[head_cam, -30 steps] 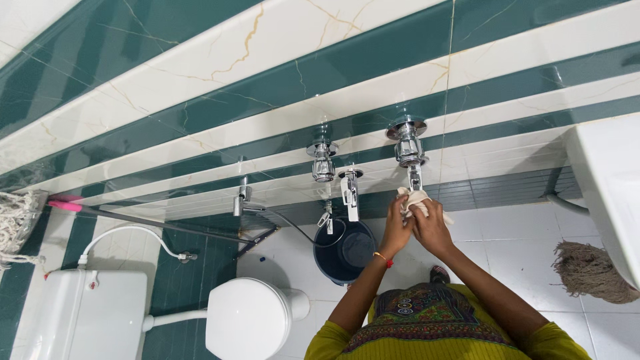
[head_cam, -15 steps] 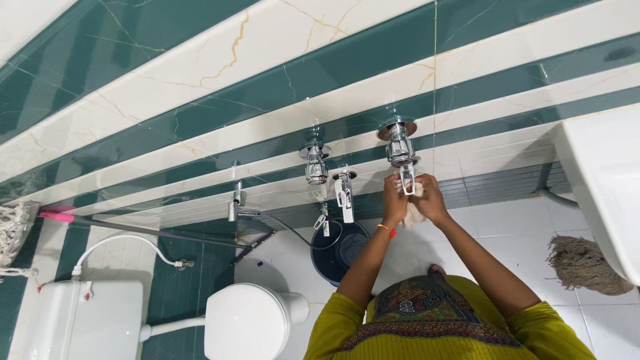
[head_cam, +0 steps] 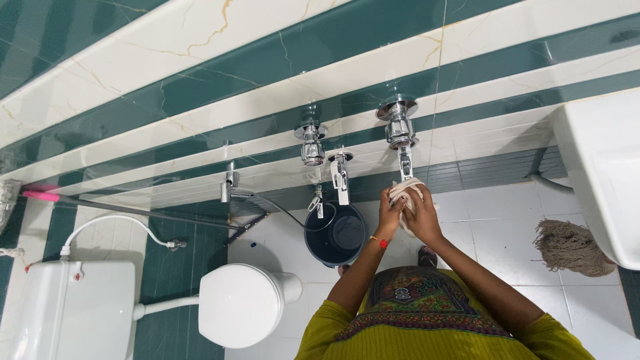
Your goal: The person wipes several faucets, the bidet sprayer, and the sink using a cloth by hand.
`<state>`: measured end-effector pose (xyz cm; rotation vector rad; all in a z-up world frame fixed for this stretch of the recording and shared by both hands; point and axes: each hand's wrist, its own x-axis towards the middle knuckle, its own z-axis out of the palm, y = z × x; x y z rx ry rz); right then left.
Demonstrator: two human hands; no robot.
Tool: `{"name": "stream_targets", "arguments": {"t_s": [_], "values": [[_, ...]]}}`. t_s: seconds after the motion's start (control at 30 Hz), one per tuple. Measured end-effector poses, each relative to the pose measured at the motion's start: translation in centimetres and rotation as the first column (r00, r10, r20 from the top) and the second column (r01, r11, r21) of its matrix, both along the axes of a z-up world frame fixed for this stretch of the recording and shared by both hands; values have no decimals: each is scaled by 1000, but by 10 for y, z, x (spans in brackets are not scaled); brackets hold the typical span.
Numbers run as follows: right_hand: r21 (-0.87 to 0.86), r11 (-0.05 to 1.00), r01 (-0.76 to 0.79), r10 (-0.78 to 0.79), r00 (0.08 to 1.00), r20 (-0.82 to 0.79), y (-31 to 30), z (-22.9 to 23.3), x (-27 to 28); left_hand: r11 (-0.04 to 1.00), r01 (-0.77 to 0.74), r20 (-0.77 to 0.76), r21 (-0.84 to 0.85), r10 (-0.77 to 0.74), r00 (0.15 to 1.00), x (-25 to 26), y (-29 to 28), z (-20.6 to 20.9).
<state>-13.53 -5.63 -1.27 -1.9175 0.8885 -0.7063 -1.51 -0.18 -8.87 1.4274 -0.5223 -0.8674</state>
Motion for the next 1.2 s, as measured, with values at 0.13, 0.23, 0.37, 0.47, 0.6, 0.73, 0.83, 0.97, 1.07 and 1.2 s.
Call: {"name": "stream_targets", "arguments": {"t_s": [0.13, 0.23, 0.37, 0.47, 0.6, 0.73, 0.83, 0.97, 1.07, 1.2], "values": [[45, 998, -40, 38, 998, 41, 8, 19, -14, 1000, -13, -42, -22, 12, 999, 2, 16, 3], [107, 994, -29, 25, 999, 40, 5, 15, -35, 969, -192, 37, -153, 200, 979, 18, 6, 6], [229, 970, 81, -66, 995, -72, -3, -4, -60, 965, -172, 383, -198, 238, 893, 69, -46, 14], [330, 936, 120, -82, 988, -128, 1, -19, -84, 935, -351, 542, -50, 321, 777, 84, -98, 20], [425, 896, 126, -85, 990, -114, 5, -39, -113, 838, -467, 331, 281, 372, 867, 86, -118, 24], [422, 886, 190, -121, 975, -184, -1, -57, -127, 763, -514, 312, 392, 415, 855, 89, -120, 24], [445, 879, 172, -82, 973, -214, 3, -68, -125, 760, -528, 382, 379, 392, 837, 86, -122, 19], [662, 743, 97, -21, 992, -121, -17, -74, -93, 769, -423, 411, 479, 229, 882, 84, -120, 34], [848, 529, 1, -24, 1000, 14, -40, -57, -46, 806, -298, 484, 511, 17, 875, 79, -114, 62], [983, 161, -85, -254, 959, 125, -51, -22, 8, 889, 21, 235, 458, -144, 961, 58, -100, 77]]}}
